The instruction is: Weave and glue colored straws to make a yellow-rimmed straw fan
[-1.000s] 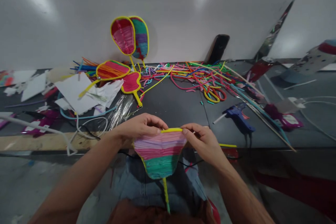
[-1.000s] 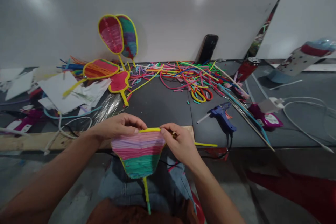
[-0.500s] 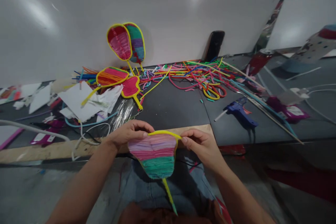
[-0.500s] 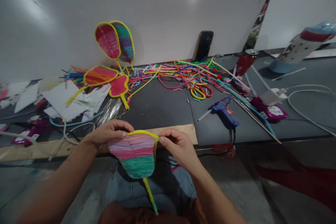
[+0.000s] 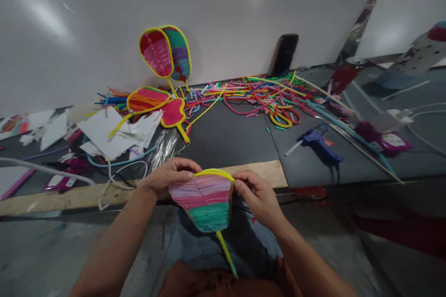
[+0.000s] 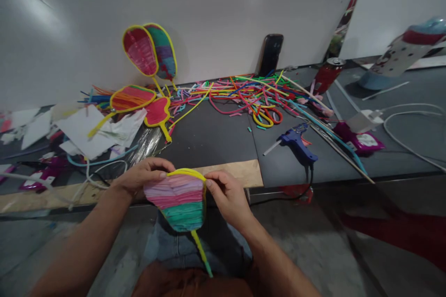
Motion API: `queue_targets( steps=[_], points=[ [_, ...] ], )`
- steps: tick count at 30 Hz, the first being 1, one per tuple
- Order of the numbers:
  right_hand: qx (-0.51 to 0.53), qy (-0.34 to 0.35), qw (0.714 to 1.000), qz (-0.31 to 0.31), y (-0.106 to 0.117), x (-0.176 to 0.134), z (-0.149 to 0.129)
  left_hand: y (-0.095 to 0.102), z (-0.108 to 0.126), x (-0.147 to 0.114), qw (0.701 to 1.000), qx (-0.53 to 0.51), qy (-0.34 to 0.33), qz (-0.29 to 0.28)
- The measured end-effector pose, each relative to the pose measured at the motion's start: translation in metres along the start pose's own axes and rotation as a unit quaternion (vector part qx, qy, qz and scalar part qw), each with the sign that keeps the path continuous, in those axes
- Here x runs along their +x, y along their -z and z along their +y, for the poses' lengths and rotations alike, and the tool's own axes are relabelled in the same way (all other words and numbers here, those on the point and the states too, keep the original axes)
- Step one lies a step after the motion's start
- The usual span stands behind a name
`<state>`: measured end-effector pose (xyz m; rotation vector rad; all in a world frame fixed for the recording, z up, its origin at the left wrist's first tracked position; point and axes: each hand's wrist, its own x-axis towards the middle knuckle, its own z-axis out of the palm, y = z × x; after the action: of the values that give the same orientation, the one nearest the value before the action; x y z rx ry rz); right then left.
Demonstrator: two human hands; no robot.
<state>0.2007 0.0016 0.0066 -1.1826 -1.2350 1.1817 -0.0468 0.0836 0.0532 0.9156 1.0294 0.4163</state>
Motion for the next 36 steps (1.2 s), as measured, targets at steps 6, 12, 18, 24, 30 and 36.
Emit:
queue_targets(
  steps=[6,12,18,24,30,36],
  points=[
    [0.037,-0.007,0.999,-0.029,-0.006,0.001,0.000,0.000,-0.001,-0.001,1.000,0.002,-0.007,0.012],
    [0.090,-0.052,0.986,-0.131,-0.010,-0.008,-0.005,0.004,0.001,-0.006,0.998,0.049,-0.039,0.007],
    [0.040,-0.047,0.986,-0.155,-0.016,-0.020,-0.013,0.003,0.015,-0.022,0.983,0.143,-0.113,-0.025],
    [0.088,0.025,0.995,-0.029,-0.016,-0.011,-0.053,-0.019,0.019,-0.044,0.905,0.107,-0.399,0.106],
    [-0.124,0.141,0.981,0.052,-0.045,0.004,-0.074,-0.068,-0.043,-0.047,0.954,0.087,-0.282,0.043],
    [-0.158,0.124,0.976,-0.083,-0.074,0.004,-0.059,-0.082,-0.076,-0.031,0.972,-0.028,-0.207,0.109]
  ],
)
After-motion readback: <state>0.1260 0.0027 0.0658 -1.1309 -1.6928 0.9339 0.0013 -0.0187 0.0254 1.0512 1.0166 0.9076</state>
